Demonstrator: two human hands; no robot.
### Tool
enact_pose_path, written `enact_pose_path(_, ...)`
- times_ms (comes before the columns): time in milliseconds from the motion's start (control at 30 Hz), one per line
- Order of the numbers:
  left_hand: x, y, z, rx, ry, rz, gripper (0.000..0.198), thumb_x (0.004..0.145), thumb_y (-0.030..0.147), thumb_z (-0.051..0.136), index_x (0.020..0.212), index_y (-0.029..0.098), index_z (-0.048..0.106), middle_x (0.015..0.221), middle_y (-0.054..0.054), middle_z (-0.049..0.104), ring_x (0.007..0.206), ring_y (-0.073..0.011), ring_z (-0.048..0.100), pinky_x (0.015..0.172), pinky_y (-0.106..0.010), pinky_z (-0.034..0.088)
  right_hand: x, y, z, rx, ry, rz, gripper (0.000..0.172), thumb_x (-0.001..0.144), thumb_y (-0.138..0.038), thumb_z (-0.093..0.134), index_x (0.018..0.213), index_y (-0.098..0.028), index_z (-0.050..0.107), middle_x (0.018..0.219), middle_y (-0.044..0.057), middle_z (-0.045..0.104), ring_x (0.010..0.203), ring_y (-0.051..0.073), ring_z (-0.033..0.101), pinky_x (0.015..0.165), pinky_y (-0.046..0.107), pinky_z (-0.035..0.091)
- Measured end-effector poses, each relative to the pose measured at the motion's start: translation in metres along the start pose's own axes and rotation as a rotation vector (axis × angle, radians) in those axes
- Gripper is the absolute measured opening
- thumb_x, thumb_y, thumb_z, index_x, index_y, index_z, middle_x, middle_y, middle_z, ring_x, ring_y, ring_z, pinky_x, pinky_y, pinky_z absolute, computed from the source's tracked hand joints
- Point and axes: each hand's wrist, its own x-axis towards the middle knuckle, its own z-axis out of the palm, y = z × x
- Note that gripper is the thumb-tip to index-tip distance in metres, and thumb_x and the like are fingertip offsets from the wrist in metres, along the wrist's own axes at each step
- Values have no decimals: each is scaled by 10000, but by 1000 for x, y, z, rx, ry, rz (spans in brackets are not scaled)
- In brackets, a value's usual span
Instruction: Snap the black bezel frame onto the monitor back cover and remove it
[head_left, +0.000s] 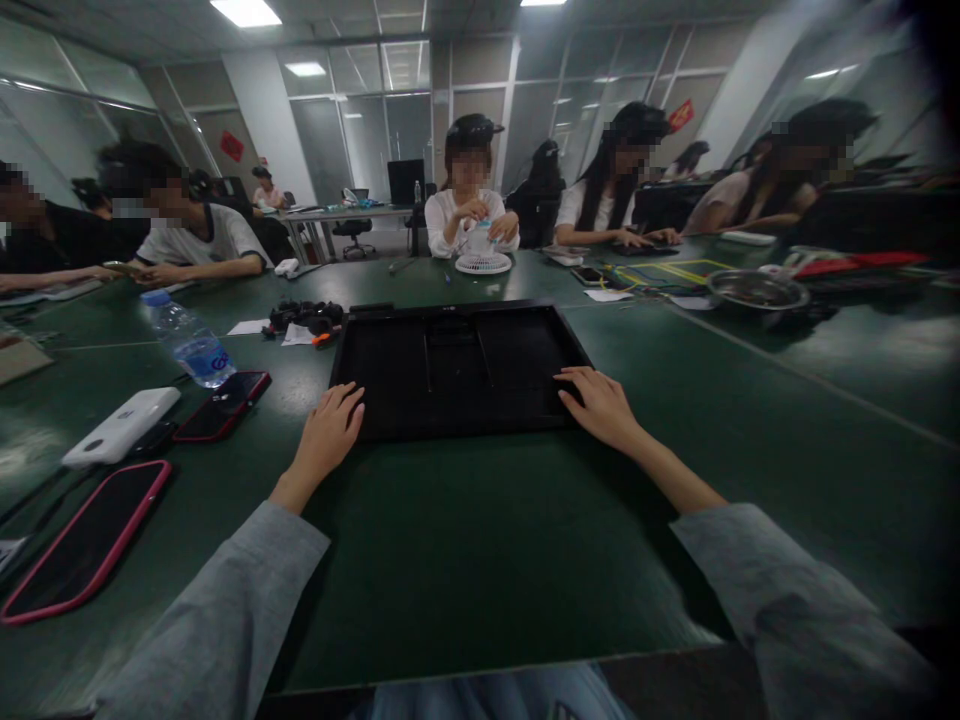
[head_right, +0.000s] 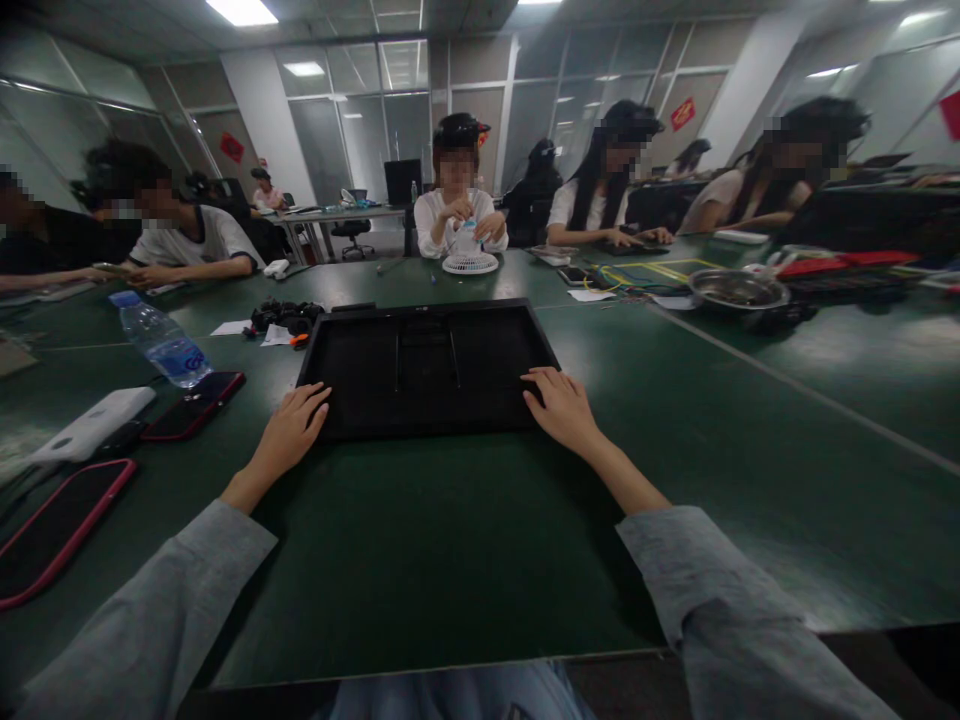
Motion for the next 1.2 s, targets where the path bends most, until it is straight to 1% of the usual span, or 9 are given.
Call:
enact_pose_path(200, 0, 0, 0, -2, 13, 5, 452, 1045, 373, 381, 1397, 199, 604, 1489, -130, 573, 1422, -301, 472, 1134, -542, 457, -1, 1, 1, 4, 5, 4, 336, 979, -388, 414, 1221, -266, 612, 1351, 95, 637, 1280, 294, 573, 1118, 543, 354)
enact_pose_path(367, 0, 1, -1, -7, -2, 0, 463, 1046, 378, 379, 1404, 182, 600, 1499, -136, 564, 1429, -313, 462, 1143, -551, 445, -1, 0, 0, 4, 6, 3, 376, 980, -388, 412, 1284, -265, 595, 1373, 106, 628, 1289, 301, 569, 1113, 549, 360)
enact_pose_path(567, 0, 0, 0, -15, 2, 3, 459, 1046, 382, 380, 1407, 204, 600, 1496, -125, 567, 1431, -309, 463, 1139, -552, 450, 0, -2, -2, 3, 0, 13, 333, 968, -373, 423, 1216, -265, 618, 1351, 98, 635, 1278, 302, 574, 1081, 542, 389)
enact_pose_path(733, 0, -2, 1, -13, -8, 3, 467, 1046, 383, 384, 1414, 184, 593, 1504, -137, 559, 1432, -312, 459, 1145, -562, 443, 0, -1, -2, 14, 11, 11, 379, 978, -376, 413, 1295, -270, 593, 1354, 105, 632, 1280, 306, 569, 1085, 546, 383)
enact_pose_path(1000, 0, 1, -1, -11, 0, -5, 460, 1043, 375, 386, 1410, 197, 598, 1499, -130, 564, 1426, -313, 463, 1127, -556, 459, 0, -1, 0, 24, 7, 6, 327, 968, -385, 431, 1212, -274, 618, 1334, 98, 631, 1252, 308, 570, 1061, 556, 398)
enact_pose_path(1100, -1, 5, -2, -6, 2, -24, 448, 1043, 368, 383, 1404, 215, 600, 1506, -124, 562, 1427, -323, 463, 1102, -574, 470, 2, 1, -2, 79, 73, 25, 301, 949, -348, 441, 1177, -262, 618, 1278, 119, 632, 1232, 314, 571, 1041, 557, 431)
enact_pose_path(1200, -2, 7, -3, -5, 22, -32, 425, 1037, 350, 403, 1392, 232, 605, 1494, -110, 579, 1419, -321, 471, 1124, -583, 438, 6, 7, -7, 143, 225, 85, 328, 925, -302, 438, 1187, -228, 620, 1198, 162, 617, 1181, 318, 579, 1004, 520, 480)
